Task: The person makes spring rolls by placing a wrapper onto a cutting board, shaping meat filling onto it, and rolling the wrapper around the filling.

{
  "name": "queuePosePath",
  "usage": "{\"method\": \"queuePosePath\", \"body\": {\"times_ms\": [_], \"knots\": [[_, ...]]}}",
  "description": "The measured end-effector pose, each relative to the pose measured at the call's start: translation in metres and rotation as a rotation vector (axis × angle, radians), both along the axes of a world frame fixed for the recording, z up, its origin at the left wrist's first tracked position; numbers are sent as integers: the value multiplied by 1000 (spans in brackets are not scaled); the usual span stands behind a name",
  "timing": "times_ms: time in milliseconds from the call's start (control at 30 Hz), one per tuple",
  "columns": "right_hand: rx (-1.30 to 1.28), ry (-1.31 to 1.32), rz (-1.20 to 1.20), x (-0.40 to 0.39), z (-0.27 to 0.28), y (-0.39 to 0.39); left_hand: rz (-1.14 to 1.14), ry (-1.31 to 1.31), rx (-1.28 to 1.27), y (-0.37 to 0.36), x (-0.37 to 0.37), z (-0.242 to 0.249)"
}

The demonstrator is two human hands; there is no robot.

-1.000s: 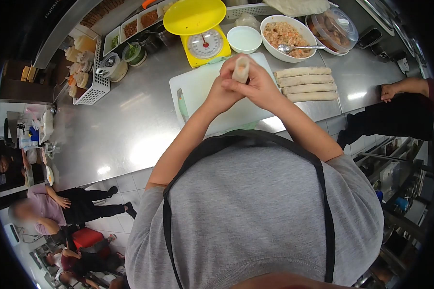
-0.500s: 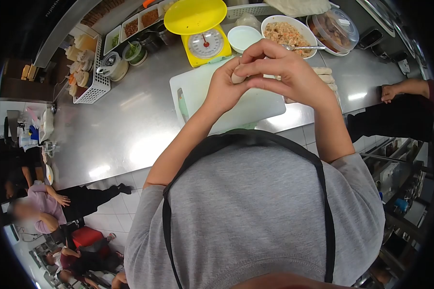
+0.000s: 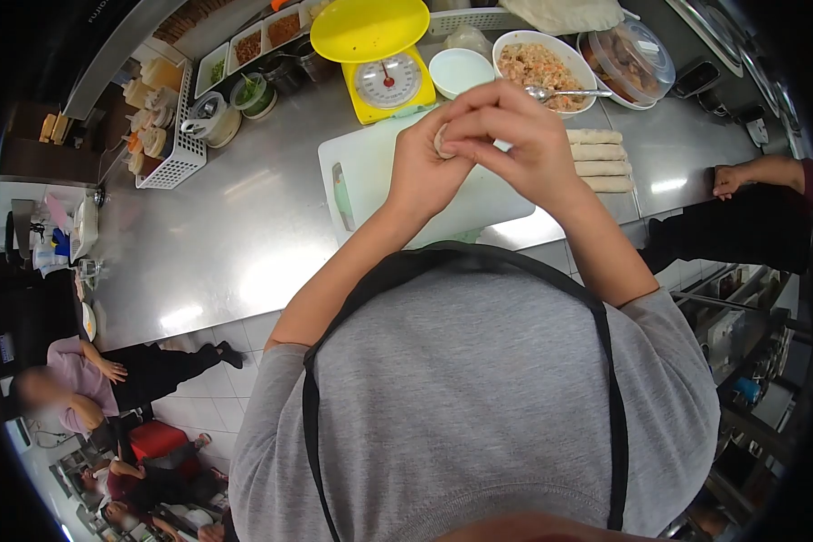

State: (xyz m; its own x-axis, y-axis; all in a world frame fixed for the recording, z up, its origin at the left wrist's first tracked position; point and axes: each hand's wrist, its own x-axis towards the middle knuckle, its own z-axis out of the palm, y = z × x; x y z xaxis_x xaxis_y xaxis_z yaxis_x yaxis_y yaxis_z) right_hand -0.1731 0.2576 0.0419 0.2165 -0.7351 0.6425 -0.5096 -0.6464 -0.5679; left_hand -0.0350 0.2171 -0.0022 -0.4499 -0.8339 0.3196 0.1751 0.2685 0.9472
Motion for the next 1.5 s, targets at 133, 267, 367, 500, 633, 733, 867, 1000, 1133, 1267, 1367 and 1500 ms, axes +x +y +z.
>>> {"method": "queuePosePath", "body": {"times_ms": [133, 267, 367, 500, 633, 733, 867, 1000, 1133, 1267, 1367, 1500], "knots": [[-73, 38, -1, 0, -11, 6, 27, 20, -48, -2, -2, 2], [-108, 110, -10, -6, -6, 9, 24, -131, -47, -2, 3, -1], [-176, 271, -47, -6, -1, 6, 33, -138, -41, -2, 1, -1], [-146, 359, -62, -1, 5, 1, 40, -68, -91, -3, -4, -3], [-178, 338, 14, -6, 9, -7, 41, -56, -47, -2, -3, 1], [-200, 272, -30, -9, 12, -8, 62, -56, -62, -8, -1, 0], [-174, 298, -15, -7, 4, -11, 74, -52, -108, -9, 1, 7], [-135, 407, -40, -1, 7, -15, 68, -95, -134, -11, 3, 12], [-152, 443, 11, -4, 5, -20, 54, -11, -23, -12, 2, 8], [194, -441, 283, -13, -48, -32, 171, 27, -162, -14, 4, 26], [468, -220, 134, 11, -91, -20, 161, 196, -34, -24, 3, 26], [685, -62, 101, -10, -111, -34, 172, 418, 30, -39, 20, 22]]}}
